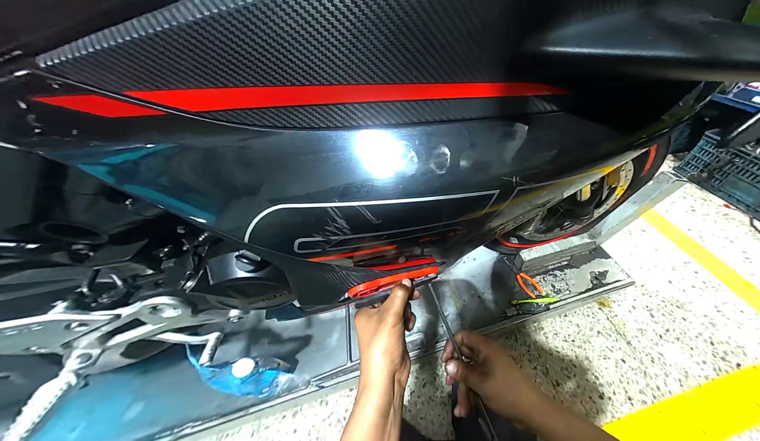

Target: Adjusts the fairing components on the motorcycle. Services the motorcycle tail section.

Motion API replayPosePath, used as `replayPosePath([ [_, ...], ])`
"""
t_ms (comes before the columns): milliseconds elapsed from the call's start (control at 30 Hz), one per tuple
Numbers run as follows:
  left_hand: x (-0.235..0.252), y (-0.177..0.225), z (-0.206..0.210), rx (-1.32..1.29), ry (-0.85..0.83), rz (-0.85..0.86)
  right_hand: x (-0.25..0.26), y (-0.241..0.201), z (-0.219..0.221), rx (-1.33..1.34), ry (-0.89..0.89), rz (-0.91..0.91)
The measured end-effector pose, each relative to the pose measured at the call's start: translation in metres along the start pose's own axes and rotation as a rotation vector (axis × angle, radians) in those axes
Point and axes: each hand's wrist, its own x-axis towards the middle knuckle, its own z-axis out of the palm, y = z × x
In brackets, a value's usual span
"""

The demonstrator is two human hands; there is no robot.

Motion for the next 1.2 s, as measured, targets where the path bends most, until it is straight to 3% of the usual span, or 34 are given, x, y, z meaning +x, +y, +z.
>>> replayPosePath([
  [300, -0.019, -0.015, -0.005, -0.032, -0.08, -0.06, -0.026, -0.003, 0.023, 0.022, -0.004, -0.047],
  [433, -0.014, -0.019, -0.006, -0.193, -0.083, -0.234, -0.025, 0.007, 0.028, -0.044, 0.231, -0.163],
  [567, -0.009, -0.012, -0.012, -0.206, -0.098, -0.25, -0.017, 0.018, 0.017, -0.061, 0.468, -0.296],
  [800, -0.004, -0.009, -0.102, -0.076, -0.036, -0.216, -0.046, 0.044, -0.035, -0.117, 0.728, -0.157],
  [1000, -0.028, -0.032, -0.196, -0.032, 0.193, -0.256, -0.046, 0.073, -0.049, -0.166, 0.645, 0.048],
  [1200, -0.084, -0.074, -0.242, -0.09, 0.344, -0.34, -0.028, 0.093, -0.019, 0.18, 0.403, 0.27],
])
